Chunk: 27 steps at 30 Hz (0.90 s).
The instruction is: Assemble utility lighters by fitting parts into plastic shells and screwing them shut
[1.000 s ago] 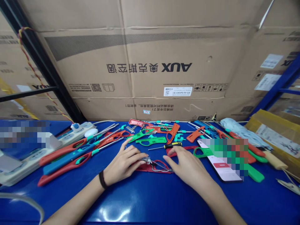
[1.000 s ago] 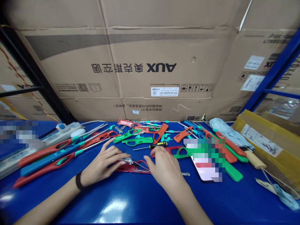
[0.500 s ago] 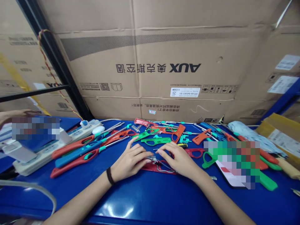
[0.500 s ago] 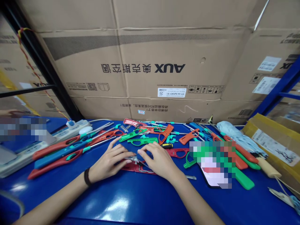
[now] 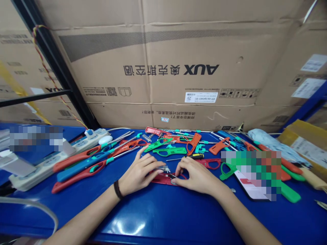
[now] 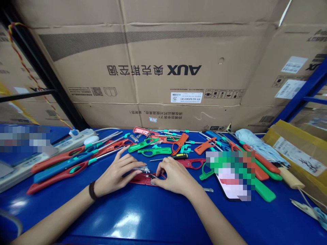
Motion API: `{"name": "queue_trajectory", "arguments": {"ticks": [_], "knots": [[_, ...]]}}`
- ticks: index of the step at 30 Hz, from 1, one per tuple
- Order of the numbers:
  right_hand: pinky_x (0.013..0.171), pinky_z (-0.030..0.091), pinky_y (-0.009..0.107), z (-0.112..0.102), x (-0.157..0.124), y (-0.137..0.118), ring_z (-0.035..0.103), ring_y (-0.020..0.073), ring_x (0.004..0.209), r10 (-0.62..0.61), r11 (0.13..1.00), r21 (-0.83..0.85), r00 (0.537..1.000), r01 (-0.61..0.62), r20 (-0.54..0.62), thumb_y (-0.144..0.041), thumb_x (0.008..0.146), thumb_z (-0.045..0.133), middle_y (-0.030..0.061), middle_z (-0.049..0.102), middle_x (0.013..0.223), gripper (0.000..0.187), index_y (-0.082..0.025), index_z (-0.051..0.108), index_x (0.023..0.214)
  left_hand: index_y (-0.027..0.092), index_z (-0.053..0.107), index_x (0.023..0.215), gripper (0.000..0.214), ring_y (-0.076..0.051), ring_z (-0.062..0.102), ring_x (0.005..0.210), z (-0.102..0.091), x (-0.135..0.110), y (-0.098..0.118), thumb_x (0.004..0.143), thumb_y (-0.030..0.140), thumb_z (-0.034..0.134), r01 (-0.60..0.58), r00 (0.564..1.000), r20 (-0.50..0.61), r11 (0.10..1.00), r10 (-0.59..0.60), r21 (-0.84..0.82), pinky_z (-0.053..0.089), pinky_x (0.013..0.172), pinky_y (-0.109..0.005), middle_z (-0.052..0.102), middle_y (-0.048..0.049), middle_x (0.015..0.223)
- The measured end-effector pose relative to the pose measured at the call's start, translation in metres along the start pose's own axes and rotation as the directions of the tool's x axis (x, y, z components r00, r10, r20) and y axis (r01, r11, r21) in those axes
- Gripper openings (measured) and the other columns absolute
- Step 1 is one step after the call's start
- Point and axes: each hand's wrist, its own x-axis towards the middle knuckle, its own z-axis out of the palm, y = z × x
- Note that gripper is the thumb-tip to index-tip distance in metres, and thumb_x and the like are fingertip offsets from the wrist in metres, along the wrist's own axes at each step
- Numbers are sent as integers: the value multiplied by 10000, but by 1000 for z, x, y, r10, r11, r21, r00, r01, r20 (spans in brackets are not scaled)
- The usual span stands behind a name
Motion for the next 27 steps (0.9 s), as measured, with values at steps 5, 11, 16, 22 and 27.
{"name": "queue_trajectory", "arguments": {"ticks": [5, 11, 16, 22, 27], "knots": [[768, 445, 306, 3, 0, 2, 572, 170, 861, -15, 1000, 0, 1000, 15, 7, -287, 822, 640, 26, 587, 886, 86, -208, 622, 795, 235, 588, 1106, 205, -143, 565, 812, 1, 0, 0, 945, 238, 462, -8, 1000, -8, 1000, 8, 1, 185, 1091, -487, 635, -2, 851], [774, 444, 309, 1, 2, 4, 584, 169, 853, -55, 998, 18, 998, 56, -37, -277, 859, 595, 15, 642, 853, 86, -214, 631, 813, 234, 589, 1114, 209, -144, 559, 819, 2, -1, -2, 940, 234, 473, -4, 1000, 19, 1000, 5, -8, 181, 1082, -492, 640, -4, 875], [785, 444, 307, 0, 3, 3, 598, 176, 868, -71, 995, 67, 997, 74, -40, -240, 839, 616, -5, 692, 802, 58, -234, 672, 825, 236, 598, 1101, 209, -146, 565, 831, 2, 0, -1, 930, 224, 480, -1, 999, 47, 1000, 2, -21, 170, 1090, -502, 651, -8, 899], [672, 473, 250, 2, 5, 5, 643, 137, 717, -54, 979, 195, 999, 54, -4, -190, 820, 612, 8, 715, 788, 104, -212, 704, 864, 238, 599, 1105, 211, -146, 574, 847, 1, 0, 0, 926, 227, 487, 4, 999, 52, 999, -2, -41, 145, 1103, -504, 657, -7, 905], [601, 457, 231, 2, 6, 3, 635, 135, 671, -5, 969, 245, 1000, 3, 7, -229, 822, 614, 10, 718, 770, 110, -211, 712, 870, 240, 600, 1099, 208, -148, 579, 844, 0, 1, 2, 926, 226, 486, -2, 999, 46, 998, 5, -59, 103, 1116, -513, 663, -5, 898]]}}
